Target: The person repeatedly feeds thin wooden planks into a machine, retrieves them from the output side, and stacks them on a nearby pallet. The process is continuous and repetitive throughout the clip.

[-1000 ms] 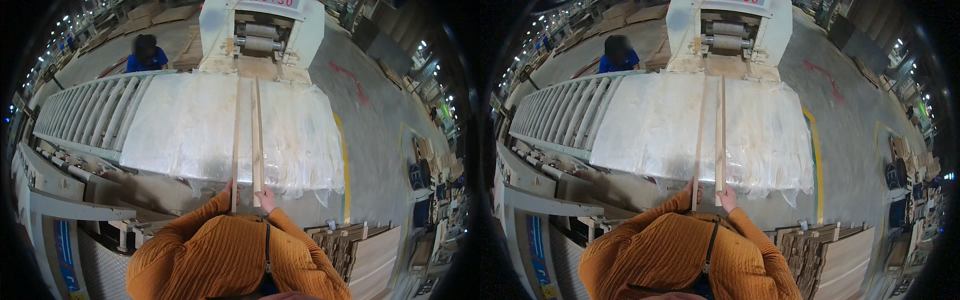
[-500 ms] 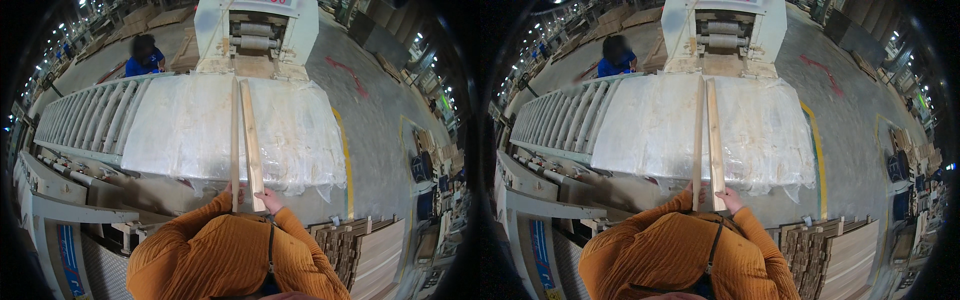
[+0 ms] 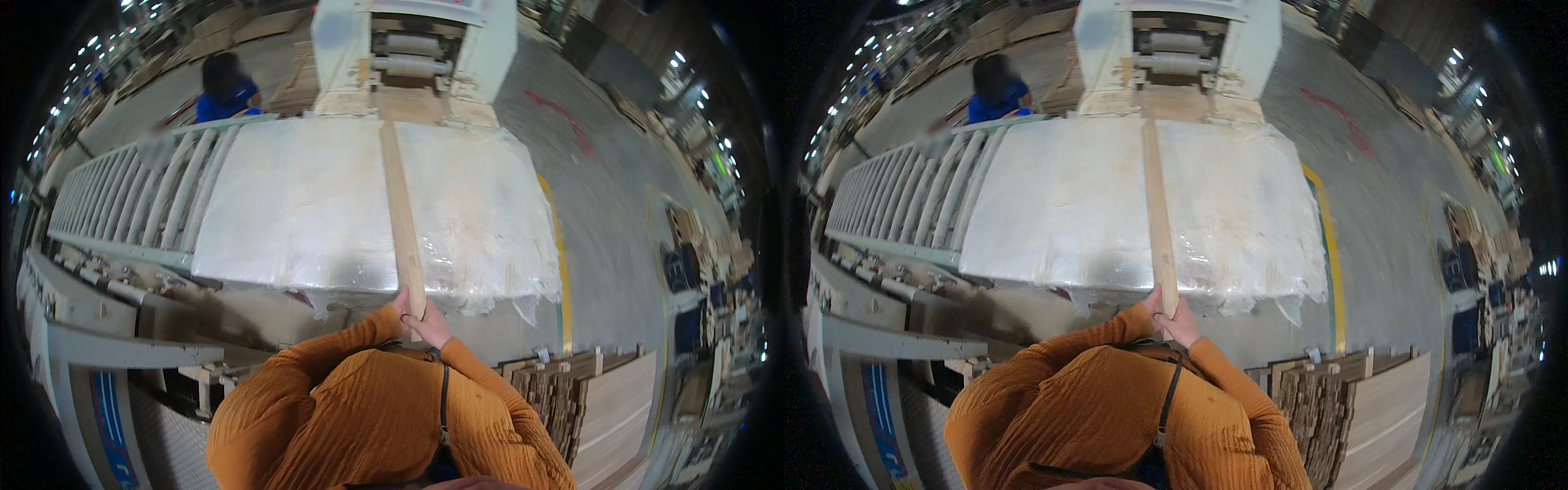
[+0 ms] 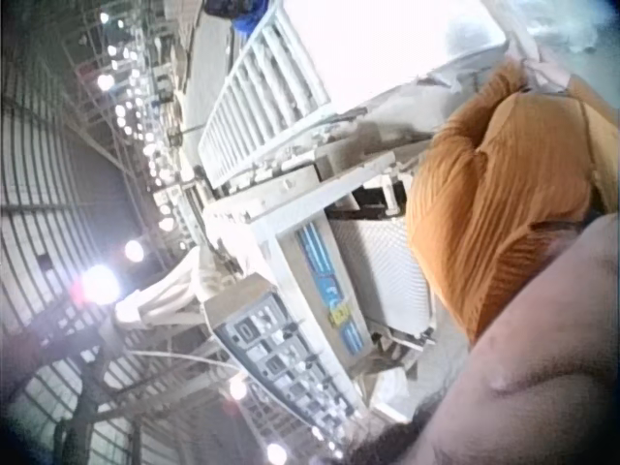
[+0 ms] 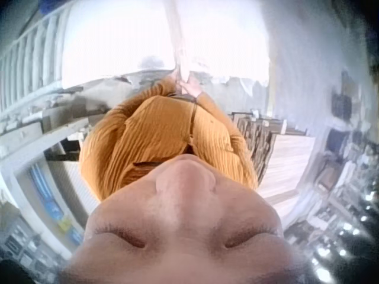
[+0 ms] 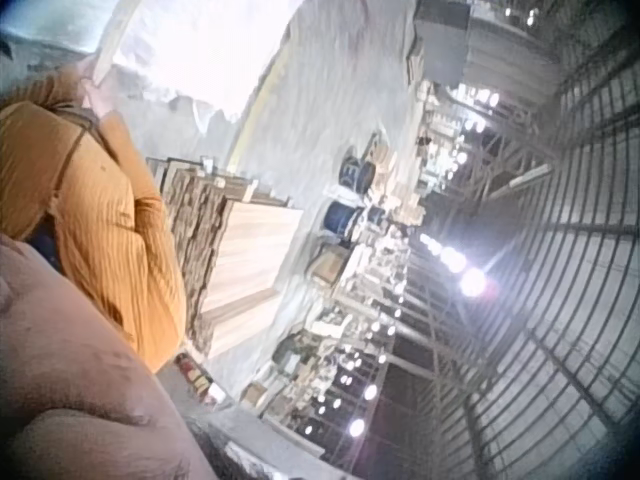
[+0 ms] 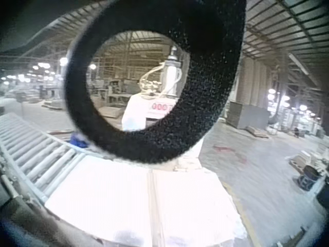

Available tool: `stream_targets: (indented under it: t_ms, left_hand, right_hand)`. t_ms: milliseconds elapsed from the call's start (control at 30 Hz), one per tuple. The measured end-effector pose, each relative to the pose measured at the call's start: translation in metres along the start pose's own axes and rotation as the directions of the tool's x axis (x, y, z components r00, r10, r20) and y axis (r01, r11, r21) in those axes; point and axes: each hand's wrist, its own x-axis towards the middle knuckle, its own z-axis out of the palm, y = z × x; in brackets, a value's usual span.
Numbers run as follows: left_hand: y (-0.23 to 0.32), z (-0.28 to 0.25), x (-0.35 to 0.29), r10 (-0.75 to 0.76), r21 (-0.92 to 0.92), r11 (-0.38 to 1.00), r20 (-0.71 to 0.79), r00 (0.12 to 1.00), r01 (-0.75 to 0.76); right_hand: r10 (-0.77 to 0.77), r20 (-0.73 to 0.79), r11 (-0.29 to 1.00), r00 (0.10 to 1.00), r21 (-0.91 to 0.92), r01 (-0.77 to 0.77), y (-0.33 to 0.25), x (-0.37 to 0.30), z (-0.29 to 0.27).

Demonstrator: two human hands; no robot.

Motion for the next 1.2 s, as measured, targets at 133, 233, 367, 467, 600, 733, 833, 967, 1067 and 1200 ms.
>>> stream_targets:
  t_ms: [133,233,367,467,600,733,833,967,1067,1200]
  left_hand:
    - [-0.009,-0.001,0.013,0.021,0.028,0.999,0.163,0.986,-0.026]
    - [-0.001,-0.003,0.002,-0.08,0.23,0.973,0.224,0.971,0.027]
    - [0.014,-0.027,-0.039,-0.043,0.503,0.864,0.115,0.992,-0.021]
    - [0.024,-0.058,-0.069,0.161,0.775,0.549,0.269,0.949,-0.313]
    - [0.029,-0.095,-0.095,0.518,0.779,0.446,0.176,0.837,-0.44]
    - [0.05,-0.11,-0.101,0.267,-0.134,0.918,-0.486,0.832,-0.373]
    - [0.066,-0.109,-0.096,0.355,-0.074,0.867,-0.602,0.716,-0.492]
    - [0.088,-0.102,-0.083,0.375,-0.019,0.799,-0.765,0.524,-0.601]
    - [0.1,-0.1,-0.078,0.376,0.016,0.73,-0.844,0.382,-0.683]
    - [0.105,-0.102,-0.078,0.325,0.108,0.646,-0.935,0.144,-0.756]
  right_hand:
    - [0.132,0.021,0.984,0.991,0.121,-0.134,0.003,0.004,-0.02]
    - [0.218,0.161,0.755,0.962,0.597,-0.271,0.003,-0.003,-0.036]
    - [0.213,0.125,0.674,0.969,0.699,-0.238,0.009,-0.03,-0.064]
    - [0.119,-0.189,0.91,0.975,0.415,-0.031,0.021,-0.036,-0.097]
    - [0.071,-0.471,0.995,0.879,0.1,-0.027,0.035,-0.04,-0.154]
    - [0.03,-0.608,0.947,0.794,-0.236,-0.217,0.045,-0.032,-0.207]
    - [0.096,-0.644,0.842,0.759,-0.354,-0.406,0.06,-0.02,-0.228]
    - [0.097,-0.627,0.721,0.773,-0.491,-0.489,0.078,-0.013,-0.229]
    - [0.1,-0.645,0.677,0.758,-0.514,-0.527,0.078,-0.008,-0.224]
    - [-0.025,-0.683,0.594,0.73,-0.597,-0.538,0.064,0.006,-0.219]
